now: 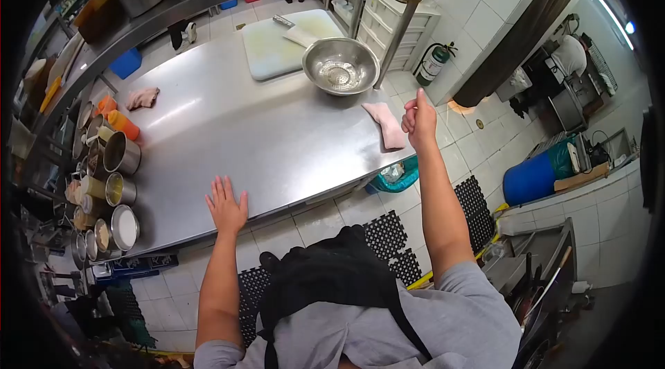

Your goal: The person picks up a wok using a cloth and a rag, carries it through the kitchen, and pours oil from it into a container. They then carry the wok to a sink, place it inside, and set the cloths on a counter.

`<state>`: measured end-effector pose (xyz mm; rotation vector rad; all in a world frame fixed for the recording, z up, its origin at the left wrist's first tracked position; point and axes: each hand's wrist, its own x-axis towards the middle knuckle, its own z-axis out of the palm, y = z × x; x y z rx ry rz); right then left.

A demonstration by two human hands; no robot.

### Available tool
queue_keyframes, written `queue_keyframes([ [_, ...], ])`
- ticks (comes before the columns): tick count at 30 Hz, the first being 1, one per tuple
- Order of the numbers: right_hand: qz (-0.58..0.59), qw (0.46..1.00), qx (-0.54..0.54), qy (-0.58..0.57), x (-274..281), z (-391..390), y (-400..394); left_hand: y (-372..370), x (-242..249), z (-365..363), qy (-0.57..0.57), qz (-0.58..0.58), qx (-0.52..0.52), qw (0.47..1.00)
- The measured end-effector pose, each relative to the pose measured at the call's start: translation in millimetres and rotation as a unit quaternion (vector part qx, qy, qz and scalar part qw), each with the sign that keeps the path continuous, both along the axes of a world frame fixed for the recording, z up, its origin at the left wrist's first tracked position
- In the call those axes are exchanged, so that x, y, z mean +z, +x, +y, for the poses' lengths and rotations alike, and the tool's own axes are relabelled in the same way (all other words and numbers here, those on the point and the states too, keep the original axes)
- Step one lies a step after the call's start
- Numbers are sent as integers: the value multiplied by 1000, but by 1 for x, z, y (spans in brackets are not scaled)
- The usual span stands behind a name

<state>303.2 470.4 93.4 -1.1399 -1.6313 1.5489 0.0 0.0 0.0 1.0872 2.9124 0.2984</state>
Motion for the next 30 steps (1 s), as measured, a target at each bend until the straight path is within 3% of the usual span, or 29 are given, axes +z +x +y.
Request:
queue_keyframes([
  [1, 295, 913, 241, -148, 2, 1, -2, 2, 1, 1, 2, 3, 2, 1000],
  [2, 441, 807, 335, -203, 1, -4, -1, 4, 1, 2, 4, 6, 4, 1000],
  [3, 540, 665, 436, -278, 7, -13, -2, 2, 3, -4, -2, 4, 4, 1000],
  [5, 476, 803, 219, -284, 71, -75, -13, 2, 5, -1, -5, 1, 7, 1000],
  [8, 476, 809, 173, -299, 92, -104, -28, 3, 4, 1, 0, 3, 6, 1000],
  [12, 481, 792, 197, -319, 76, -102, -40, 1, 2, 0, -1, 5, 9, 1000],
  [15, 424, 823, 216, -310, 62, -102, -54, -3, -1, -1, 18, 7, 9, 1000],
  [19, 105, 971, 211, -41, 17, -93, -82, -20, 15, -7, 23, 0, 1, 1000],
  [21, -65, 947, 222, 222, -15, -103, -98, -34, 15, -18, 23, 24, 16, 999],
  [23, -264, 806, 221, 481, -46, -121, -107, -50, -2, -29, 21, 22, 26, 999],
  [25, -342, 724, 316, 508, -79, -144, -108, -52, 0, -29, 18, 25, 37, 999],
  [27, -346, 753, 313, 465, -74, -146, -121, -61, 6, -24, 16, 30, 53, 998],
  [30, -353, 752, 324, 452, -68, -150, -135, -67, 11, -31, 10, 12, 58, 998],
])
